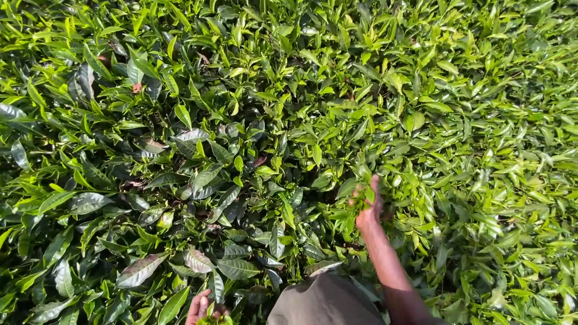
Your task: The person picks tea leaves by hand from a dense tea plantation. They pluck the leaves and place them into a cloth bag that is positioned on the bushes.
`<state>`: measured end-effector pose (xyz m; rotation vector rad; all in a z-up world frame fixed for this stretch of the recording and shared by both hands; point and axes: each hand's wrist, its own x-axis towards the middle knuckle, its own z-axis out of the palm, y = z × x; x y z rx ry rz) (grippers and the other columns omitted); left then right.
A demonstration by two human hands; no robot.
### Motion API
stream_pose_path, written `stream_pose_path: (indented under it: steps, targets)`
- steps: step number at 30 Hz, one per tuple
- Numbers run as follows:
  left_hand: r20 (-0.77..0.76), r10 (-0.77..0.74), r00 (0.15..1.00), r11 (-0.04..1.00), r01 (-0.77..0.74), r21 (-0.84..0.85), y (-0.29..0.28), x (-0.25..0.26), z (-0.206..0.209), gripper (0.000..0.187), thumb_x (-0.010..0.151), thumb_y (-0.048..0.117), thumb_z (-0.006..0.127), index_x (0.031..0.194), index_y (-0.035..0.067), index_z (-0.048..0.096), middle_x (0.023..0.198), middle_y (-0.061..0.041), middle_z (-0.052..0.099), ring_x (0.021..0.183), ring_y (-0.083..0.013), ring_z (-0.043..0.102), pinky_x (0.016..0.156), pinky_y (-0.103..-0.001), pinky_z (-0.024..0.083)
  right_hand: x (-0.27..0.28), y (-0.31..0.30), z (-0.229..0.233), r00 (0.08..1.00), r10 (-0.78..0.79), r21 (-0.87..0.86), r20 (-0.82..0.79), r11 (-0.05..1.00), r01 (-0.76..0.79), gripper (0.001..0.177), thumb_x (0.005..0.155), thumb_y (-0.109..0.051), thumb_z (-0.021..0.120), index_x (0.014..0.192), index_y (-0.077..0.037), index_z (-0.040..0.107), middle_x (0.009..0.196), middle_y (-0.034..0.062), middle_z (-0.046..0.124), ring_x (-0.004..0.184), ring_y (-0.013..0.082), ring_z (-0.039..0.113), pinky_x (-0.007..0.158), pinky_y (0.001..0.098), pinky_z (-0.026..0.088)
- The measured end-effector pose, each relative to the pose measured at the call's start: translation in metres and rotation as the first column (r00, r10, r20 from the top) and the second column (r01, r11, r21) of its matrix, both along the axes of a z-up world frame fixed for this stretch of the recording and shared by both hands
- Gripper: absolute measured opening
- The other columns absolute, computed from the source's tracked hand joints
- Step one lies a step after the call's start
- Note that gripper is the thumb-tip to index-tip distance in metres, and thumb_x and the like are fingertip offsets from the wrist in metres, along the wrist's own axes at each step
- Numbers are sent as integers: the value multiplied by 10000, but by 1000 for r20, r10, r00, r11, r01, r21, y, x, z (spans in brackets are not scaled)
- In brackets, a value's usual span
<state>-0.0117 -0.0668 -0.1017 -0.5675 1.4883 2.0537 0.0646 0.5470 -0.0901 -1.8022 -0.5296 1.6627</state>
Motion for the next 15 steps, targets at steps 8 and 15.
stream_pose_path:
  steps: [8, 15]
  targets:
    - [-57, 34, 998, 996, -28, 89, 15, 20, -4, 304, 1094, 247, 654, 1301, 34, 718, 969, -261, 684, 555, -355, 698, 485, -455, 635, 34, -28, 70, 607, 397, 558, 688, 245, -793, 327, 1206, -332, 526, 1101, -90, 721, 677, -64, 520, 493, 88, 405, 415, 251, 369]
    - [-242, 93, 966, 894, -188, -406, 43, 33, -6, 305, 1161, 292, 606, 1206, 24, 744, 1012, -191, 734, 468, -244, 587, 459, -315, 481, 17, -8, 79, 535, 494, 427, 686, 322, -845, 614, 1155, -486, 450, 1574, -47, 544, 535, -73, 460, 339, 72, 316, 256, 266, 352]
